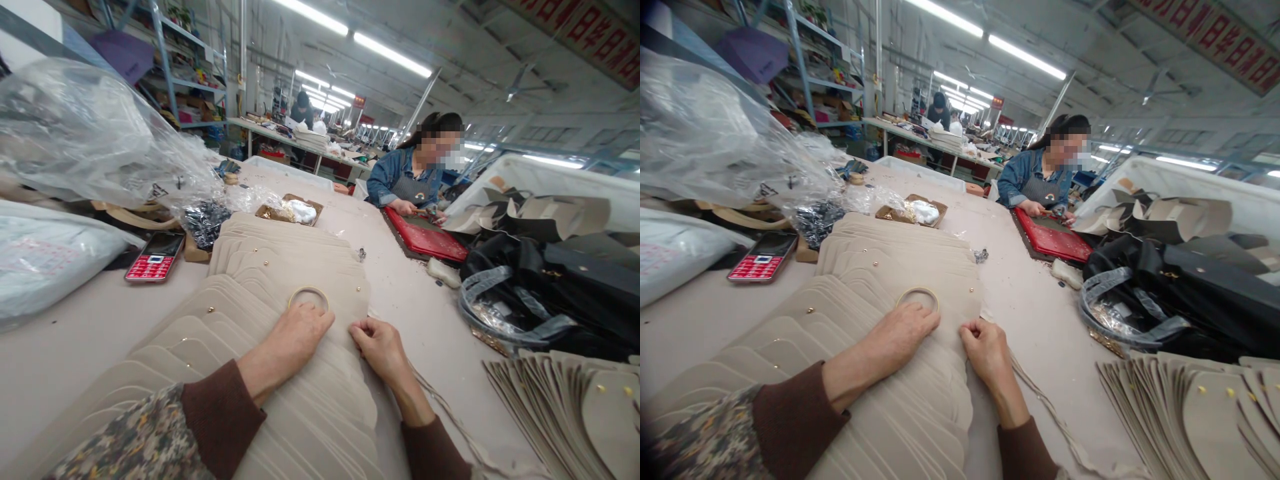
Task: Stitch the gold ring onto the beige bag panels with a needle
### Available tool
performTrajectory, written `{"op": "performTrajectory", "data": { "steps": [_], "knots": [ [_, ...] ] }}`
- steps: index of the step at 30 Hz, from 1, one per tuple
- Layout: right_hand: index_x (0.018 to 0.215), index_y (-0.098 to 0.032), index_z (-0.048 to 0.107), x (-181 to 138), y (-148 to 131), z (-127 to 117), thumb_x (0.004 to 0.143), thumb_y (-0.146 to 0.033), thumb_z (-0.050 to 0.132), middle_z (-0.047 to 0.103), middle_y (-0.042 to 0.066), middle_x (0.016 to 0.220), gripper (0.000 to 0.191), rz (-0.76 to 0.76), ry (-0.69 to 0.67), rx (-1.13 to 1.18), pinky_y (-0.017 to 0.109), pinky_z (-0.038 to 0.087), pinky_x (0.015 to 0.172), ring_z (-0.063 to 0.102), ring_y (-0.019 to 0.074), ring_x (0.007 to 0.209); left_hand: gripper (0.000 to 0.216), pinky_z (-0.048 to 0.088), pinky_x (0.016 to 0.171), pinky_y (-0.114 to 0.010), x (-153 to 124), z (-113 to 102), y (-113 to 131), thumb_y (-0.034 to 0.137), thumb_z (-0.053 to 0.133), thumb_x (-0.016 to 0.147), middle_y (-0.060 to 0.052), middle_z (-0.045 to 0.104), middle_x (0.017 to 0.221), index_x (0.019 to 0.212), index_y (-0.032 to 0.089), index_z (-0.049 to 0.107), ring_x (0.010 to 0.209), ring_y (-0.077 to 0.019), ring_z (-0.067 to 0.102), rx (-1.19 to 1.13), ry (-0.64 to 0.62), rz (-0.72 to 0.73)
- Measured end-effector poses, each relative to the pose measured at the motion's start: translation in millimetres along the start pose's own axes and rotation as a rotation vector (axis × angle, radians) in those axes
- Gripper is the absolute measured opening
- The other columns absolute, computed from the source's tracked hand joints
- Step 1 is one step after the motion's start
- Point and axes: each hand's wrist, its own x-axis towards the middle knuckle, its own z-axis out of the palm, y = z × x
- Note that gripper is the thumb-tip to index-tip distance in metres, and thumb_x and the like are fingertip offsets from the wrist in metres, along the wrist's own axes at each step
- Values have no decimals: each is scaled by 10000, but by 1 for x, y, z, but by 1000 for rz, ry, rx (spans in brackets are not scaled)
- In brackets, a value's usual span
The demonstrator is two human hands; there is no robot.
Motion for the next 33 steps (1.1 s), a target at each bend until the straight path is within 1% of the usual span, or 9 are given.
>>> {"op": "performTrajectory", "data": {
  "steps": [3,5,7,9,12,14,18,25,33],
  "knots": [
    [663,-191,684,0,-7,0,773,-295,525,689,24,635,220,-44,23,-87,251,411,571,609,168,596,125,429,728,-349,-1,3,-1,128,443,923,-57,616,854,901,179,555,802,-231,544,6,16,4],
    [746,-197,682,-1,-8,0,773,-284,535,691,19,651,174,-46,41,-102,261,418,599,622,178,617,121,430,726,-350,-1,3,-1,130,445,922,-52,616,856,906,180,554,797,-231,542,6,25,7],
    [894,-190,658,-3,-5,0,765,-297,568,676,4,627,190,-16,82,-99,268,423,593,620,183,592,125,429,726,-353,-2,2,-1,126,441,924,-53,617,856,911,178,554,799,-232,541,-1,23,8],
    [952,-182,621,-6,0,-1,774,-344,585,655,-10,597,244,46,97,-43,267,425,551,595,176,522,132,426,724,-353,-2,1,-1,123,435,927,-58,617,858,915,174,556,802,-232,541,-9,12,7],
    [819,-192,632,-12,7,-3,815,-410,545,637,-7,567,235,93,25,74,263,429,513,565,164,470,132,421,722,-348,-1,1,-2,131,434,930,-62,613,856,915,174,558,804,-229,538,-15,1,-3],
    [759,-199,662,-15,7,-4,818,-394,542,665,14,606,236,43,2,62,272,444,565,599,178,541,128,419,723,-344,-2,1,-2,133,439,927,-57,608,850,913,177,558,805,-227,534,-12,8,-8],
    [729,-211,700,-17,0,-1,828,-339,529,727,50,744,235,-49,83,-88,286,440,667,647,204,683,122,422,734,-344,-2,3,-2,136,444,924,-52,603,855,919,180,557,804,-226,527,-11,26,3],
    [717,-210,679,-10,-8,7,842,-351,511,703,22,676,252,-32,116,-177,259,396,608,615,171,609,115,434,752,-362,-1,5,-2,128,445,915,-56,613,858,904,175,550,808,-231,535,-22,43,3],
    [670,-229,608,6,-1,6,797,-402,531,651,13,598,227,89,59,-228,264,361,525,606,187,574,115,449,759,-361,-6,-4,2,108,442,902,-55,619,865,904,169,538,826,-229,551,14,24,-5]
  ]
}}
